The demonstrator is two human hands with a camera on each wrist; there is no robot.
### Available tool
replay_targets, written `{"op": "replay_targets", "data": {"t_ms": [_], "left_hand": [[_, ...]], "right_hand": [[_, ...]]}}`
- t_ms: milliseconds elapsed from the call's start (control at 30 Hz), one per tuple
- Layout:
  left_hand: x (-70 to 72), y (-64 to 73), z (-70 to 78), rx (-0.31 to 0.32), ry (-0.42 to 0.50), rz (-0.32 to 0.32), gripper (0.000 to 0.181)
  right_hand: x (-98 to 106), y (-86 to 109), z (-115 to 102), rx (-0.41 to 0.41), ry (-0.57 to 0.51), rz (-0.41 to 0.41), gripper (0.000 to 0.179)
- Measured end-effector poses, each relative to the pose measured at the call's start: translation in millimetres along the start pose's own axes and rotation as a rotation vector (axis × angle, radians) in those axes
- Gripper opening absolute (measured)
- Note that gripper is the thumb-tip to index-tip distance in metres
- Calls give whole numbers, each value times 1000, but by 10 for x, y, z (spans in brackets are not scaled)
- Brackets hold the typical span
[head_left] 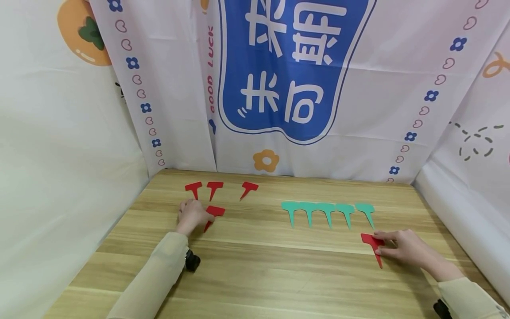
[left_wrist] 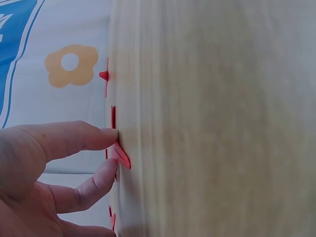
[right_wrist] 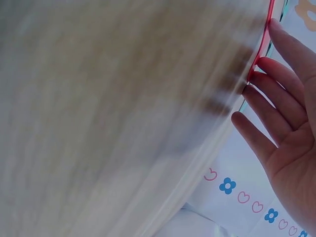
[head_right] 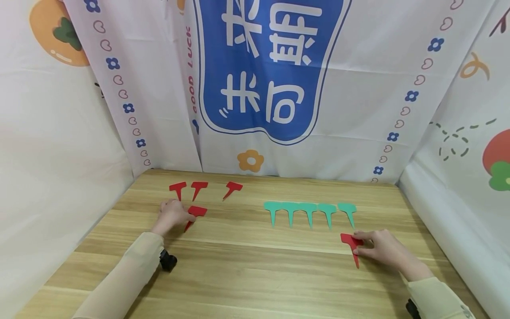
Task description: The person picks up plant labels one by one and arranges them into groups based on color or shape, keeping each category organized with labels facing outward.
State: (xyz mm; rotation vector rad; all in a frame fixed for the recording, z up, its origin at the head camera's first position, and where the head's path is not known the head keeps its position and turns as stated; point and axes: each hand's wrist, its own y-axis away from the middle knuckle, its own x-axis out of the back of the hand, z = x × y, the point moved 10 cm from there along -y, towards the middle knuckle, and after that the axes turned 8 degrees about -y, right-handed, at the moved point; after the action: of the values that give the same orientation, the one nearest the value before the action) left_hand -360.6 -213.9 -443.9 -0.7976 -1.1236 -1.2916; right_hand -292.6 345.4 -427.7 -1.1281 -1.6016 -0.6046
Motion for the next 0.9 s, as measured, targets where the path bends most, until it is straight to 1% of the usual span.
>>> {"op": "replay_targets", "data": {"t_ms": [167,333,500,767,900], "left_hand": [[4,-3,-2,-1,-6,3,35],[35,-2,5,1,-2,33,33],[69,0,52,1,10,59,31],[29,-14,-5,27,25,23,25],[21,-14,-30,32,38,11,27]], "right_hand": [[2,-2,7,-5,3,-5,48],[2,3,12,-19,6,-12,48],[10,14,14,-26,13,-19,48],[-18,6,22,-23,5,-23,49],[-22,-2,30,-23,9,-24,48]]}}
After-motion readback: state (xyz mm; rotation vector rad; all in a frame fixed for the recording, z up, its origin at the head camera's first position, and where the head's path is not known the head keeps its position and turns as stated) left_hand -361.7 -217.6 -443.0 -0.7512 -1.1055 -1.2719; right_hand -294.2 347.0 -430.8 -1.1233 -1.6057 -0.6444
